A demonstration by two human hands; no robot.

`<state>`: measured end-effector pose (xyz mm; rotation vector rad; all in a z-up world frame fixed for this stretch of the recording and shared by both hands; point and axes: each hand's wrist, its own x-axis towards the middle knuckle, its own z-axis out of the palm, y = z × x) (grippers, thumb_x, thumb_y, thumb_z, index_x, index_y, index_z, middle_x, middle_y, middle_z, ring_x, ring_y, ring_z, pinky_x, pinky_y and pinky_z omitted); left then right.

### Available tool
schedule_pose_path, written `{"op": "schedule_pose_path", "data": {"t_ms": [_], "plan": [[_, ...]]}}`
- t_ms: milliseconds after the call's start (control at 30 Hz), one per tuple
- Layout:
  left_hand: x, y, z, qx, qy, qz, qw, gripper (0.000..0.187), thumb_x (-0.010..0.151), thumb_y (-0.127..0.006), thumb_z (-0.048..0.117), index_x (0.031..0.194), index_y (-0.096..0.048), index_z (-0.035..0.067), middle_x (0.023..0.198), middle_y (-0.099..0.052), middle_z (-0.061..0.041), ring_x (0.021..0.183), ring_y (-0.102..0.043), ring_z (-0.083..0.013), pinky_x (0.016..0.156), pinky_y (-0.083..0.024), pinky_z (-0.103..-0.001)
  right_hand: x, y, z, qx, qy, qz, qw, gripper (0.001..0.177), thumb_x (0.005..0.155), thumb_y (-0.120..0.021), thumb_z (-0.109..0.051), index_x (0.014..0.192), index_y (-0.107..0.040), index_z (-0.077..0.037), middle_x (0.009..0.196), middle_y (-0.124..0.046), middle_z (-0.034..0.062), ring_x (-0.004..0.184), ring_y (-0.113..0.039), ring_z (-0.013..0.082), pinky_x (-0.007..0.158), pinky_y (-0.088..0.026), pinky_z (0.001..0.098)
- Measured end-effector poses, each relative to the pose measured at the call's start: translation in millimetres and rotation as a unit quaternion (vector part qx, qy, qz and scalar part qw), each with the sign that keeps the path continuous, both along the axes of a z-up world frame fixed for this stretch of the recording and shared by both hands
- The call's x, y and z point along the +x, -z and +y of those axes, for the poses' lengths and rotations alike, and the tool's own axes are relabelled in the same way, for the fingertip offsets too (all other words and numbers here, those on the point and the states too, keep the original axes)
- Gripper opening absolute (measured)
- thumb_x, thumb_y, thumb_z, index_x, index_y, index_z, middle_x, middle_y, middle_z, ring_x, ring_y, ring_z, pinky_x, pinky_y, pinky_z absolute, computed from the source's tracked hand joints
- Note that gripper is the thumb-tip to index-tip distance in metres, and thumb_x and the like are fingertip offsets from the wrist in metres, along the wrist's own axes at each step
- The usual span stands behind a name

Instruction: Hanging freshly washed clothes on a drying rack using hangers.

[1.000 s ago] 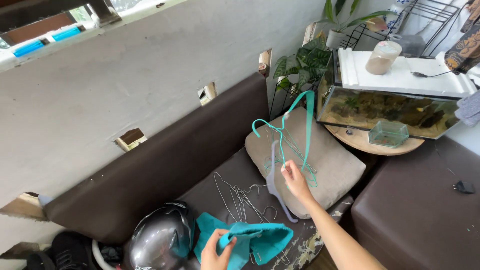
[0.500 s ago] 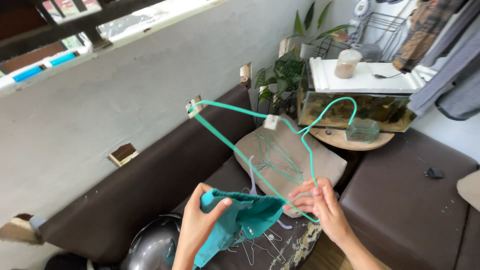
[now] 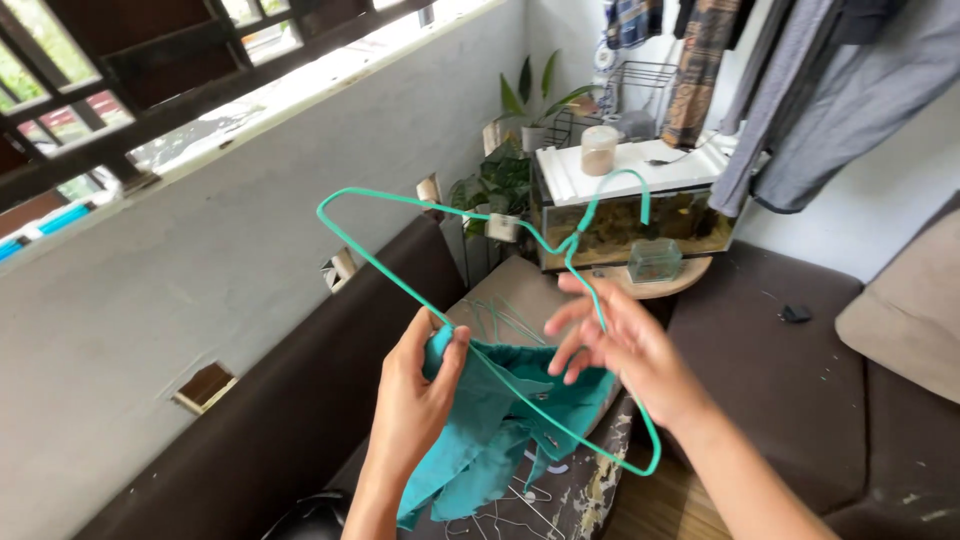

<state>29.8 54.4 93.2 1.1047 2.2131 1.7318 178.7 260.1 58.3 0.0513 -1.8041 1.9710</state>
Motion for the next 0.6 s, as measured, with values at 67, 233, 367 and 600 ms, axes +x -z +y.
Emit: {"op": "schedule_pose_path", "data": {"t_ms": [67, 233, 367, 600], "plan": [[6.3, 2.4, 8.7, 0.019, 0.037, 0.033, 0.999, 0.023, 0.098, -0.066, 0.023, 0.090, -0.055, 0.004, 0.064, -0.046, -0.002, 0.059, -0.039, -0.0087, 0.049, -0.038, -0.029, 5.7, -20.0, 13.6, -0.058, 0.018, 0.003, 0.998, 0.049, 0.101, -0.051, -0.025, 0.146, -0.046, -0.007, 0.110, -0.068, 0.0112, 0.082, -0.072, 0.0237, 0.068, -0.059, 0.0351], [16.7, -9.5, 36.3, 0.009, 0.109, 0.098, 0.989, 0.021, 0.097, -0.068, 0.022, 0.095, -0.060, 0.003, 0.072, -0.052, -0.007, 0.063, -0.044, -0.0148, 0.055, -0.042, -0.032, 16.8, -31.0, 65.2, -0.083, 0.122, 0.080, 0.986, 0.025, 0.113, -0.054, -0.023, 0.118, -0.060, 0.000, 0.105, -0.066, 0.0101, 0.064, -0.041, 0.0057, 0.057, -0.035, 0.0234], [15.7, -14.8, 62.5, -0.006, 0.128, 0.037, 0.991, 0.025, 0.098, -0.067, 0.026, 0.095, -0.058, 0.002, 0.071, -0.054, -0.008, 0.065, -0.045, -0.0143, 0.059, -0.045, -0.030, 40.1, -52.9, 60.8, -0.109, 0.205, 0.183, 0.955, 0.018, 0.114, -0.053, -0.025, 0.112, -0.058, -0.007, 0.098, -0.062, 0.0064, 0.066, -0.036, 0.0081, 0.059, -0.032, 0.0246], [22.1, -49.1, 110.3, 0.040, 0.193, 0.061, 0.978, 0.024, 0.102, -0.062, 0.026, 0.105, -0.061, 0.002, 0.082, -0.060, -0.003, 0.077, -0.047, -0.0093, 0.070, -0.047, -0.026, 74.8, -68.3, 73.8, -0.107, 0.311, 0.349, 0.877, 0.020, 0.123, -0.047, -0.029, 0.111, -0.050, -0.014, 0.091, -0.051, 0.0008, 0.070, -0.036, 0.0074, 0.055, -0.028, 0.0211]]}}
